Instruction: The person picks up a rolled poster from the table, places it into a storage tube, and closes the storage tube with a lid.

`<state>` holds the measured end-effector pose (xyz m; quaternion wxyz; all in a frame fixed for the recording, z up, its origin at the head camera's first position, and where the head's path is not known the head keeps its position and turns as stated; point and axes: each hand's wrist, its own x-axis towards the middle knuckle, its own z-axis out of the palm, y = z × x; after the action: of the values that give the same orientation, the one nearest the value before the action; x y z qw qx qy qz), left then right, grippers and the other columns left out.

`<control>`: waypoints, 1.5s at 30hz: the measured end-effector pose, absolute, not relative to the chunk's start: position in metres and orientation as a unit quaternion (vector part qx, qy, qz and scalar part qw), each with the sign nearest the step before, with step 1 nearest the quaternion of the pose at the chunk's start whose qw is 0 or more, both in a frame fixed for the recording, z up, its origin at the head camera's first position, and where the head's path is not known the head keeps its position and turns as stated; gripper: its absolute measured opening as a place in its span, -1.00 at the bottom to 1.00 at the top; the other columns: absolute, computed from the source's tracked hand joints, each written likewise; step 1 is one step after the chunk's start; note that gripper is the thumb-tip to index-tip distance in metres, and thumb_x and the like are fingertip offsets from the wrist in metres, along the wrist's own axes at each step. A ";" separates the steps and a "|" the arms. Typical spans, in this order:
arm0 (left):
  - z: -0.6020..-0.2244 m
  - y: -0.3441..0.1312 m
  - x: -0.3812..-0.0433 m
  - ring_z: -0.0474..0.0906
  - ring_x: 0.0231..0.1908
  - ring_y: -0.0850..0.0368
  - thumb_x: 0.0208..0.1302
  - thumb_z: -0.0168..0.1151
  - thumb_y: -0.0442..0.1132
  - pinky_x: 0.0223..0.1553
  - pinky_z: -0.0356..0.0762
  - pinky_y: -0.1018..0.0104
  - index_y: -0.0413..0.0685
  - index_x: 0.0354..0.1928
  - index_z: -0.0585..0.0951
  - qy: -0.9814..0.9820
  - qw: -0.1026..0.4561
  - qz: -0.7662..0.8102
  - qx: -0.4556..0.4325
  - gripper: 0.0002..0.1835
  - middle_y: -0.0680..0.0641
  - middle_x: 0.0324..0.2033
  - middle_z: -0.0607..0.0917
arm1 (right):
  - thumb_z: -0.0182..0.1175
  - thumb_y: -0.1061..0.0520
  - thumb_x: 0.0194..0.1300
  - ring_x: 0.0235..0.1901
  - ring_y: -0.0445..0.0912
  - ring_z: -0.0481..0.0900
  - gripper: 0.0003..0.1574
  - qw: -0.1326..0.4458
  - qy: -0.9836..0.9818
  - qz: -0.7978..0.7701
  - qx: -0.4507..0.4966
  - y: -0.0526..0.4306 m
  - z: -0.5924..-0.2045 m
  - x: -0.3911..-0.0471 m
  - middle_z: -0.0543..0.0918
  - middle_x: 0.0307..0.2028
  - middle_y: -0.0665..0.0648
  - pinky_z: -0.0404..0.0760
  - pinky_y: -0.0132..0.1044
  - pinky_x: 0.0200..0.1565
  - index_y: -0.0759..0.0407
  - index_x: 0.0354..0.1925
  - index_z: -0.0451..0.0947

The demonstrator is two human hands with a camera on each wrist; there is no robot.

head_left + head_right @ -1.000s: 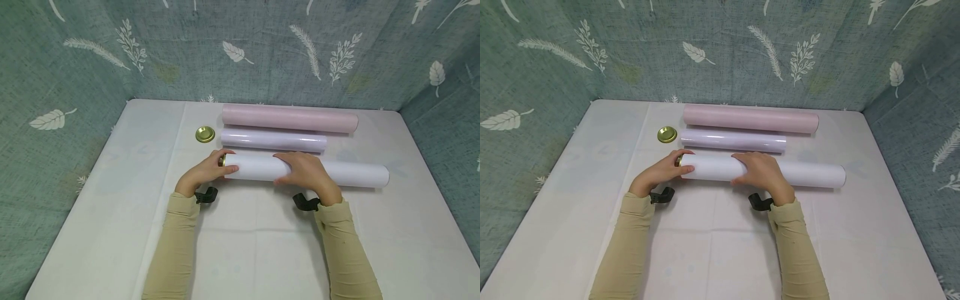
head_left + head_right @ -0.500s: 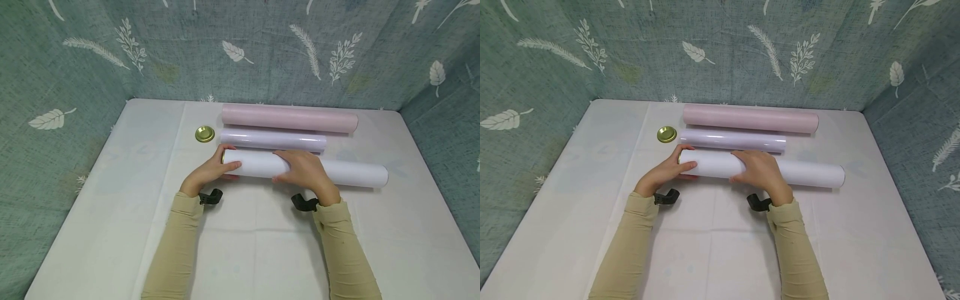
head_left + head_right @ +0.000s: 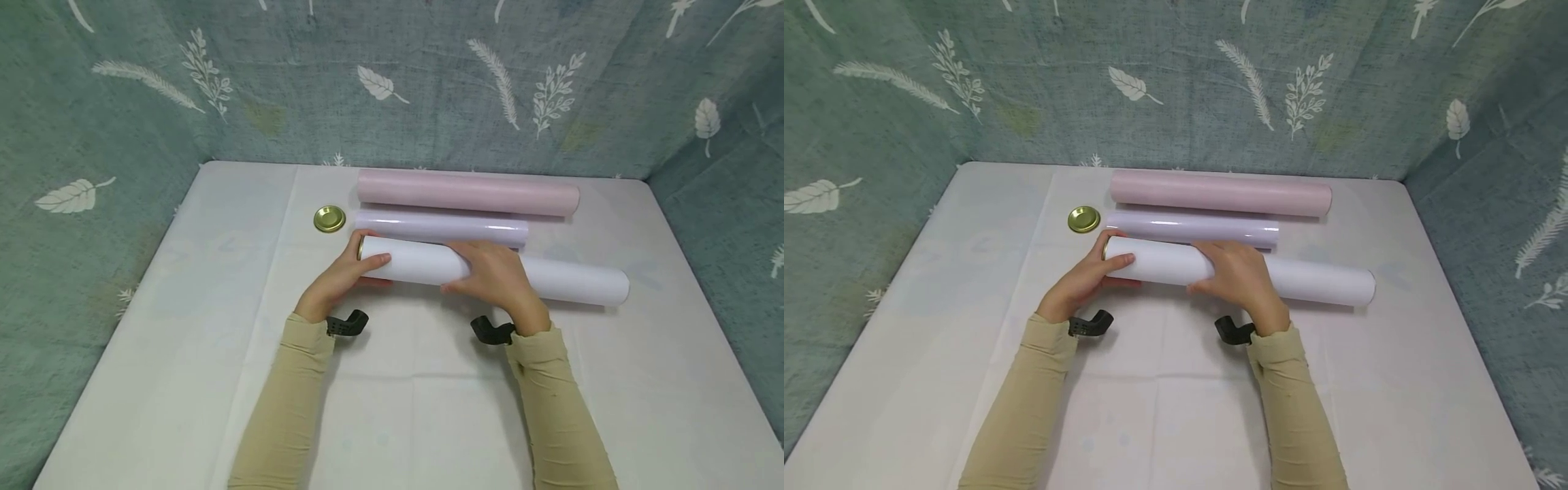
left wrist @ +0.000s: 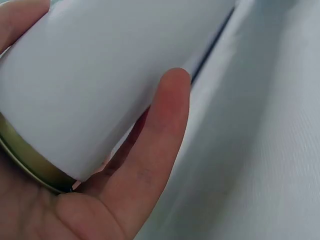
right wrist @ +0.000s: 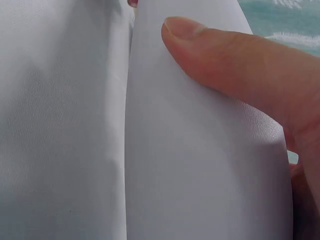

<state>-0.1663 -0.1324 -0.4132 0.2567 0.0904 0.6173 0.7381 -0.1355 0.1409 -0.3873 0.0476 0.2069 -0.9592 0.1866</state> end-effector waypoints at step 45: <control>-0.406 -0.152 -0.161 0.51 -0.18 0.00 -0.06 0.26 0.23 0.08 0.11 0.11 0.49 0.09 0.03 0.788 0.292 0.538 0.065 -0.26 -0.23 0.03 0.31 | 0.40 -0.34 -0.34 -0.06 -0.01 0.48 -0.02 0.035 -0.958 0.165 0.231 0.125 -0.392 -0.136 0.54 -0.03 0.03 0.43 -0.07 -0.14 -0.11 0.12 0.41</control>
<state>-0.1606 -0.1520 -0.4056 0.2919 0.0655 0.7883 0.5376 -0.1361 0.1254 -0.3918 0.0351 0.2309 -0.9582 0.1654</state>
